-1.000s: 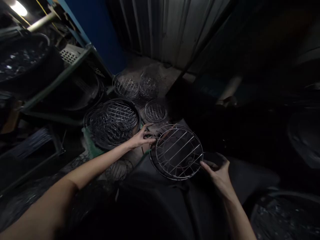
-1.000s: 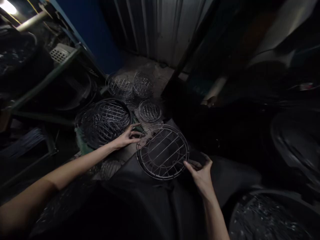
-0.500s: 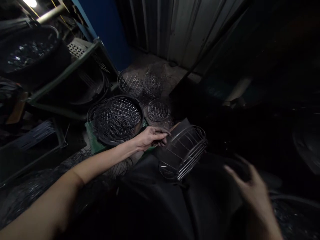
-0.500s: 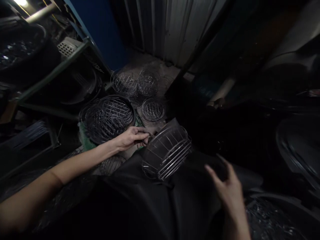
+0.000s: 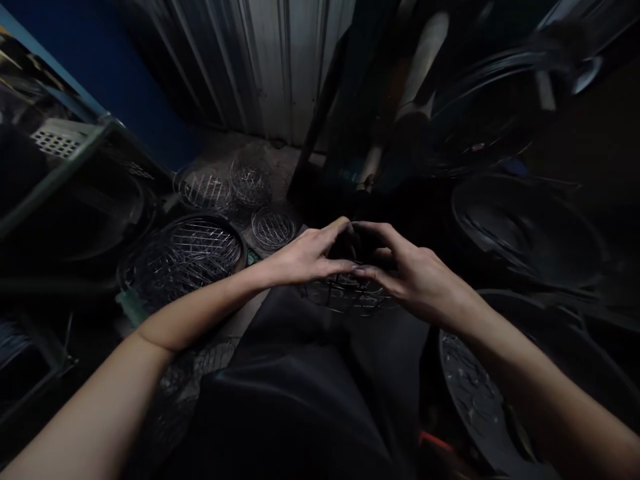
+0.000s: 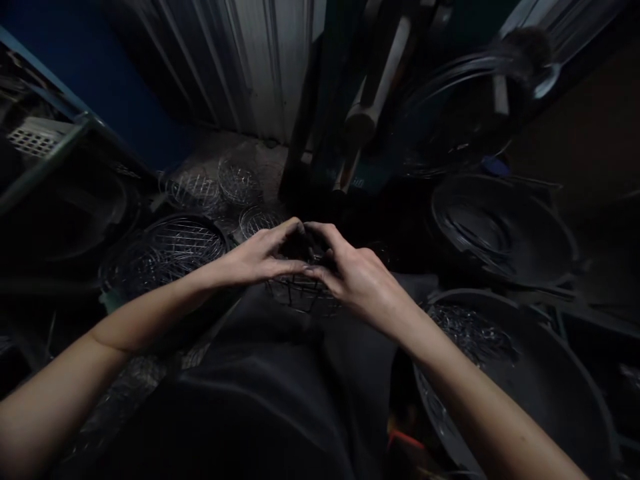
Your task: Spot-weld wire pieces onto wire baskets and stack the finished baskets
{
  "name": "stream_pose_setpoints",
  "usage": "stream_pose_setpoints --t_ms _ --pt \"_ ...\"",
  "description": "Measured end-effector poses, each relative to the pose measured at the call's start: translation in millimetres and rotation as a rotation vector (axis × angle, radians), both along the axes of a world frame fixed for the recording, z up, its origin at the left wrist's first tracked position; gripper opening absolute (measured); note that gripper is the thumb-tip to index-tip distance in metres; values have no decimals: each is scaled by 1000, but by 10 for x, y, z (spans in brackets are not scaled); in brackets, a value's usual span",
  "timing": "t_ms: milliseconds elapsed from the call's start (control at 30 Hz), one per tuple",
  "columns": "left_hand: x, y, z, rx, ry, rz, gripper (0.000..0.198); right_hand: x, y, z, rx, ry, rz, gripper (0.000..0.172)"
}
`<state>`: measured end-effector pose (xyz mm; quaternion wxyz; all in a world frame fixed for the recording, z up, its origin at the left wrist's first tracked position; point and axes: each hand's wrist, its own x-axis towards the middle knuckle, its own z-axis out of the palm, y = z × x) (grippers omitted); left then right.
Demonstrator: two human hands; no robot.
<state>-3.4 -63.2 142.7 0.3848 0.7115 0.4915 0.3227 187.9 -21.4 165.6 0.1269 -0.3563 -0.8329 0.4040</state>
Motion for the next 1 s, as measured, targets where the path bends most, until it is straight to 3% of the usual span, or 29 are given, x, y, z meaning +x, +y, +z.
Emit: stream_pose_setpoints --t_ms 133,200,300,433,600,767,1000 --pt "-106 -311 -114 324 131 170 23 -42 -100 -145 -23 24 21 60" --pt "-147 -464 -176 389 191 189 20 -56 -133 -196 -11 -3 1 57" --pt "-165 -592 -320 396 241 27 21 -57 -169 -259 12 9 -37 43" --pt "-105 -585 -484 477 372 -135 26 -28 -234 -311 15 44 -72 37" --pt "0 -575 -446 692 609 -195 21 15 -399 -406 98 58 -80 32" --pt "91 -642 -444 698 717 -152 20 33 -484 -505 281 92 -52 24" --pt "290 -776 -507 561 792 -52 14 38 -484 -523 308 70 -102 24"
